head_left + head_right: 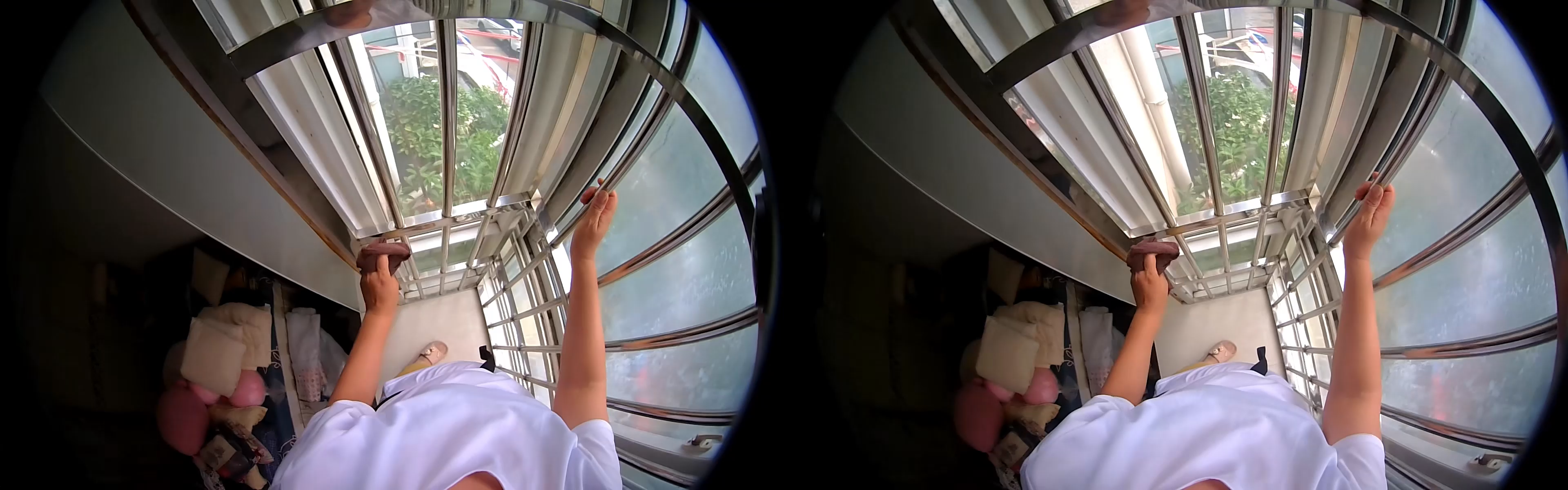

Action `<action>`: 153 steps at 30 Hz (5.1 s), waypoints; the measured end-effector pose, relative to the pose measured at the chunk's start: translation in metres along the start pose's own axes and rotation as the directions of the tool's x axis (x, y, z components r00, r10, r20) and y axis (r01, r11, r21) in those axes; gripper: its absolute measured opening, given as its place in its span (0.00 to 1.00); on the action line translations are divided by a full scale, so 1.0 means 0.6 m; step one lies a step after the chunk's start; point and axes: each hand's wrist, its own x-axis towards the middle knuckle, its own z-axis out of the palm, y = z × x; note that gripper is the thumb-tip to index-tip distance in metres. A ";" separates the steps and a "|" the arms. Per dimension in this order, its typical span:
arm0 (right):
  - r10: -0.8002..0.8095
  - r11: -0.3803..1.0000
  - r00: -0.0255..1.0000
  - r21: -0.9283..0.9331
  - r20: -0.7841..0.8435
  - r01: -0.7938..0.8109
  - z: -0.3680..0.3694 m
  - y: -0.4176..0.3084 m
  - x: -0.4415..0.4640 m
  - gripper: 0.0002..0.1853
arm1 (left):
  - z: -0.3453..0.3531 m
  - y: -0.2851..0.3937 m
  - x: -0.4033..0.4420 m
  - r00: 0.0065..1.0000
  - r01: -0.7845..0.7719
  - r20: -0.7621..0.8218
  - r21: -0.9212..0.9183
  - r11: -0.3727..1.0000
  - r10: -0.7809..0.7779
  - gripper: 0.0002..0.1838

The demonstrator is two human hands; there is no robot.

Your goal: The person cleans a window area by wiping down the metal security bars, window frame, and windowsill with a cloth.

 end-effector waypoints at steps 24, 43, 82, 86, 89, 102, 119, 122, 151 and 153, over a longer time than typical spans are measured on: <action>-0.116 0.979 0.982 -0.185 -0.147 0.088 0.020 0.015 -0.004 0.20 | 0.230 0.142 0.054 0.830 -0.511 0.346 0.162 0.844 0.437 0.25; -0.046 0.972 0.990 -0.233 -0.134 0.014 0.017 0.008 -0.007 0.19 | 0.190 0.181 0.038 0.795 -0.591 0.104 -0.092 0.801 0.598 0.24; -0.023 0.980 0.999 -0.198 -0.024 0.018 0.004 -0.007 -0.002 0.19 | 0.249 0.365 0.167 0.863 -0.050 0.391 -0.563 0.825 0.319 0.30; -0.040 0.962 0.998 -0.272 -0.057 0.022 0.004 0.002 -0.005 0.19 | 0.164 0.435 0.294 0.921 -0.334 -0.087 -0.678 0.654 0.380 0.40; -0.056 0.954 0.996 -0.296 -0.070 0.033 0.005 0.007 -0.005 0.20 | 0.159 0.508 0.405 0.898 -0.357 -0.163 -0.811 0.463 0.408 0.41; -0.020 0.965 0.988 -0.263 -0.151 -0.021 0.025 -0.003 -0.008 0.21 | 0.204 0.538 0.451 0.861 -0.507 -0.380 -0.581 0.636 0.339 0.39; -0.030 0.977 0.989 -0.211 -0.143 0.000 0.025 -0.007 -0.008 0.18 | 0.432 0.347 0.153 0.988 -0.074 0.082 -0.486 0.871 0.130 0.43; -0.005 0.978 0.994 -0.208 -0.113 -0.018 0.015 -0.006 -0.011 0.18 | 0.408 0.338 0.150 0.971 -0.102 0.182 -0.286 0.953 0.158 0.40; 0.128 0.975 0.990 -0.191 0.052 -0.116 -0.010 -0.028 -0.003 0.17 | 0.339 0.321 0.176 0.652 0.283 0.576 -0.788 0.546 0.493 0.31; 0.130 0.981 0.990 -0.152 0.047 -0.121 -0.009 -0.031 -0.003 0.17 | 0.339 0.306 0.181 0.729 0.405 0.590 -0.780 0.477 0.347 0.33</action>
